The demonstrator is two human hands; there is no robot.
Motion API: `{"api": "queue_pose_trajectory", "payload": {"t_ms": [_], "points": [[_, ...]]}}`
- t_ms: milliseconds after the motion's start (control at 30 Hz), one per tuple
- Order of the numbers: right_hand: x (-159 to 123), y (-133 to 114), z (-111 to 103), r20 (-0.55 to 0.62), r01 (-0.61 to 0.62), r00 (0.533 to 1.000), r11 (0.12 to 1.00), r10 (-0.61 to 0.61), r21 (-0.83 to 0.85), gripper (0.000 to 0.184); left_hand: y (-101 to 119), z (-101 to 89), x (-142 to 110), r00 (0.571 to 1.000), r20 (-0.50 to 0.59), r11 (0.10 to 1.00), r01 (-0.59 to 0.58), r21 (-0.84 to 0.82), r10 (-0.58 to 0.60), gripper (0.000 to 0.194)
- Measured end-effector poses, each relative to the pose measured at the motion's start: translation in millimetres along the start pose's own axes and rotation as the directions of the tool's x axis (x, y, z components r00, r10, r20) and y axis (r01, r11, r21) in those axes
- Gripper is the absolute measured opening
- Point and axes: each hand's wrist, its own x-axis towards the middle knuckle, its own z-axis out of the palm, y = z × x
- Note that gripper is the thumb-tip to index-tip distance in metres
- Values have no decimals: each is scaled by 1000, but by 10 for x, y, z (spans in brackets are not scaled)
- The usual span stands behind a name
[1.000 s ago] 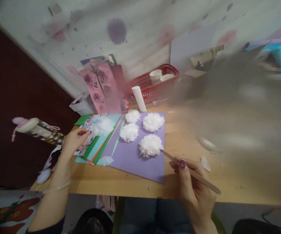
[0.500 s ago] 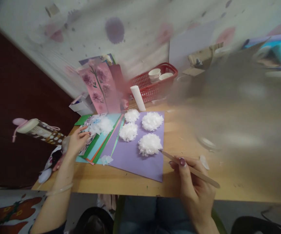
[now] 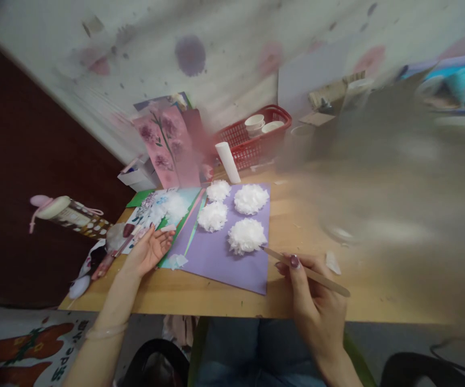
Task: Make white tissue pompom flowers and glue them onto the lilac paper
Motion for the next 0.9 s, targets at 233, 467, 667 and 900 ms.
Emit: {"api": "queue_pose_trajectory", "payload": {"t_ms": [233, 467, 667, 900], "points": [[28, -161, 28, 66, 32, 997, 996, -38, 83, 24, -43, 199, -120, 999, 4, 997, -31, -66, 31, 18], [132, -224, 83, 236, 52, 970, 999, -50, -4, 26, -88, 427, -394, 986, 164, 999, 30, 39, -36, 32], [240, -262, 135, 282, 47, 958, 998, -55, 35, 23, -214, 669, -659, 925, 373, 925, -198, 326, 67, 32], [406, -253, 193, 301, 73, 949, 995, -88, 62, 20, -369, 1072, -830, 868, 494, 826, -319, 465, 56, 44]]}}
